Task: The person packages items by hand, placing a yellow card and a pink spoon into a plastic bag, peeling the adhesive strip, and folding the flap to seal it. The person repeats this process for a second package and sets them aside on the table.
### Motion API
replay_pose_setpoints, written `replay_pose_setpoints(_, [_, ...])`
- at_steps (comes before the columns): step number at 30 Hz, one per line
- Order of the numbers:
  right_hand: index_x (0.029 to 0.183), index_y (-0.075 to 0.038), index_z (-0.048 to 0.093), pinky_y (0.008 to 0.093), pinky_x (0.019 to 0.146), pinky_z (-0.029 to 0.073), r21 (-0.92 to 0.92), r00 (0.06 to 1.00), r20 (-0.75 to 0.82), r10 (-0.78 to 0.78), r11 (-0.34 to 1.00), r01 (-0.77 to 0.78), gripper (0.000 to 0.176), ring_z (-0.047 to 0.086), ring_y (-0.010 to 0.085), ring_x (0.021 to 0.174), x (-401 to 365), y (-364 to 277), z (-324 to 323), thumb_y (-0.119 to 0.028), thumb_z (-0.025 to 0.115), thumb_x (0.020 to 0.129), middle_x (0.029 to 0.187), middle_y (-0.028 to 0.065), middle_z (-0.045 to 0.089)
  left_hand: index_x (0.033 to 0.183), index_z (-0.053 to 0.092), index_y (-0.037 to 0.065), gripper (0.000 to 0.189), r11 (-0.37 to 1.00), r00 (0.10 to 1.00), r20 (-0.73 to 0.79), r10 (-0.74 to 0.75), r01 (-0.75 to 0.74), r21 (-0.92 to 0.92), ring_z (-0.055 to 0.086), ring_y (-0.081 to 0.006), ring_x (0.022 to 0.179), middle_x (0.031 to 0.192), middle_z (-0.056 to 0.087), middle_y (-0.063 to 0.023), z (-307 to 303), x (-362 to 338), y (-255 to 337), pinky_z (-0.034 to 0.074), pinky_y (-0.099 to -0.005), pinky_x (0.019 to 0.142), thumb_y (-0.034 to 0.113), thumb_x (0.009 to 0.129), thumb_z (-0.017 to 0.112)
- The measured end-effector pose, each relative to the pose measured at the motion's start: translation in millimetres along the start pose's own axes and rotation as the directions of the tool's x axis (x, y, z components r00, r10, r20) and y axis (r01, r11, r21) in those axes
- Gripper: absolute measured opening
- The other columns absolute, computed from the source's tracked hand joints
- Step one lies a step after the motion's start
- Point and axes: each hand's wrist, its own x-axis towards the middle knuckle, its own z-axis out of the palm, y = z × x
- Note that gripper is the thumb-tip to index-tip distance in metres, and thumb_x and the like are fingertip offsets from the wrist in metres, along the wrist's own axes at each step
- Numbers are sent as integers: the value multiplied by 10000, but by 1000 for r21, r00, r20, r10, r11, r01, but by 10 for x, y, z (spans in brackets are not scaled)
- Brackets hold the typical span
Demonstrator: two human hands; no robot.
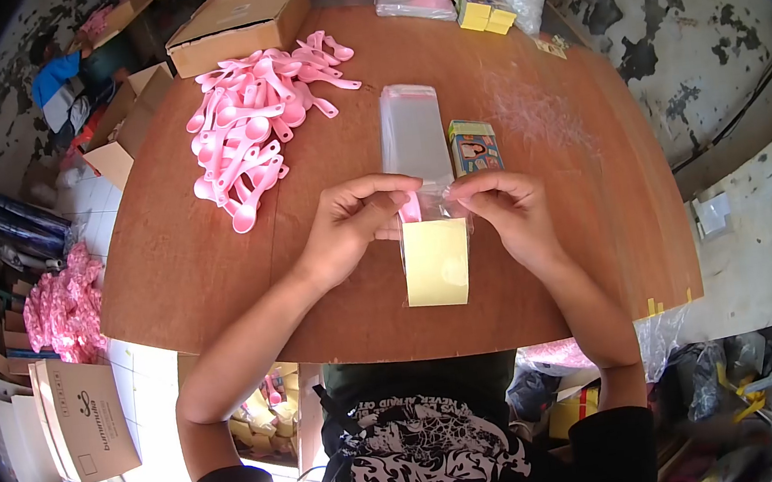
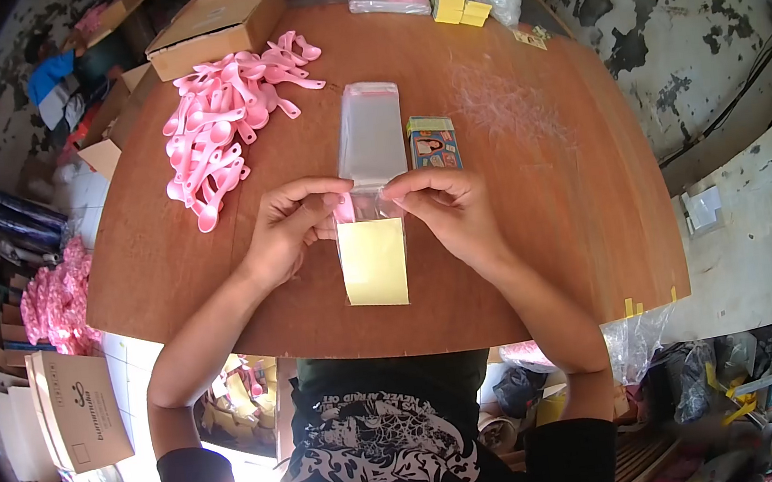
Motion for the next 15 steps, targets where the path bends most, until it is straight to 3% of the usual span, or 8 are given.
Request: replay_pose_setpoints(15, [934, 28, 674, 253, 811, 498, -84, 998, 62, 1, 996, 4, 162, 617, 130, 928, -10, -26, -42, 97, 536, 885, 987, 84, 658, 1001, 649, -29, 210, 998, 998, 45, 54, -52, -44, 674, -194, 910, 1026, 664, -118, -38, -4, -7, 572, -333, 832, -7, 968, 443])
